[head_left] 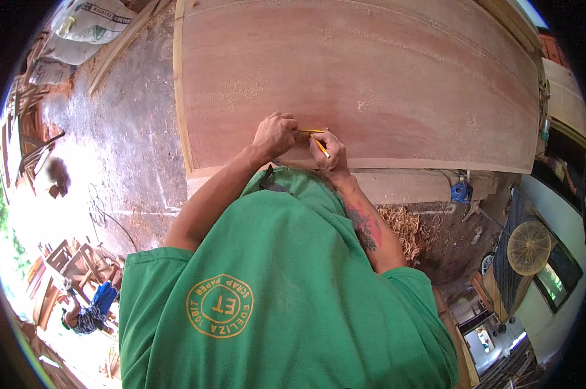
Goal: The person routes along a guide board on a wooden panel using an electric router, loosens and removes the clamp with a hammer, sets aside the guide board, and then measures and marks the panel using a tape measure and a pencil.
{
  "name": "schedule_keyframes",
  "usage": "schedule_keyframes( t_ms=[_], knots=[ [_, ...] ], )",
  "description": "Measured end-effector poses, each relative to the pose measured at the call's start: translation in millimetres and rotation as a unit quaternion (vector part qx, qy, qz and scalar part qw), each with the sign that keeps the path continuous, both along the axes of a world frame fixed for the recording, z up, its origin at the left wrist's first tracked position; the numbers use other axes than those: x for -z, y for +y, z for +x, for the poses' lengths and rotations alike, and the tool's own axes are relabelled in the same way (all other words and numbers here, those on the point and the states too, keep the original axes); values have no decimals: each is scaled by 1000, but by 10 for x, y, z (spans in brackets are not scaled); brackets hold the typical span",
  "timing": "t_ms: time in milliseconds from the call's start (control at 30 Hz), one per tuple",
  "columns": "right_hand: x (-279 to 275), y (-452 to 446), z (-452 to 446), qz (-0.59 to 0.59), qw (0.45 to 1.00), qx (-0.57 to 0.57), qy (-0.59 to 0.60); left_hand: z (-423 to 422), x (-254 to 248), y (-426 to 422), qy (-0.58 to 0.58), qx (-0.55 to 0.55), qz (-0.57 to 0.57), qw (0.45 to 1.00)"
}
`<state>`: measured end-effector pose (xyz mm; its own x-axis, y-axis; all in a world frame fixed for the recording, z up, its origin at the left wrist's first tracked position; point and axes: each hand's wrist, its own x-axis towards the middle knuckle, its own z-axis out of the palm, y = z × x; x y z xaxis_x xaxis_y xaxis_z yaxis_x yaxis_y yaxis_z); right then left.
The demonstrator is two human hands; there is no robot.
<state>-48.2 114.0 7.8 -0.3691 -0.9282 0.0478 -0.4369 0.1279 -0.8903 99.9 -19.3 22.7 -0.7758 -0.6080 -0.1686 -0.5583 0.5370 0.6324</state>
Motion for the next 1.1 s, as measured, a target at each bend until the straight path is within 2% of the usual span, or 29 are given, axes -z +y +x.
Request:
schedule_keyframes(
  t_ms=[267, 367, 433, 533, 767, 833, 967, 1033, 1100],
  knots=[
    [-18, -9, 5, -10, 1000, 3, 22, -16, -47, -17, -4, 0, 8, 1000],
    [-40, -10, -6, 8, 1000, -3, -1, -9, 0, -7, 4, -2, -3, 1000],
    [-109, -12, -2, 70, 997, 2, -30, -12, -6, 4, -6, -12, 1, 1000],
    [-101, -27, 8, 11, 1000, 1, 11, -12, -53, -9, -7, 4, -4, 1000],
    [-132, -33, -13, 36, 999, -4, -22, -22, -35, -9, 3, -2, -7, 1000],
    [-141, -32, 1, 55, 998, 10, -33, -29, -48, -2, -32, -6, 5, 999],
    [-109, -39, 0, 43, 998, 13, -33, -16, -49, -11, -27, 3, -1, 1000],
    [-86, -47, -6, -11, 1000, 3, -12, -18, -71, -13, -11, 1, 5, 1000],
    [-93, -24, -17, 15, 1000, 3, -24, -22, -53, 5, -8, -1, -2, 1000]
  ],
)
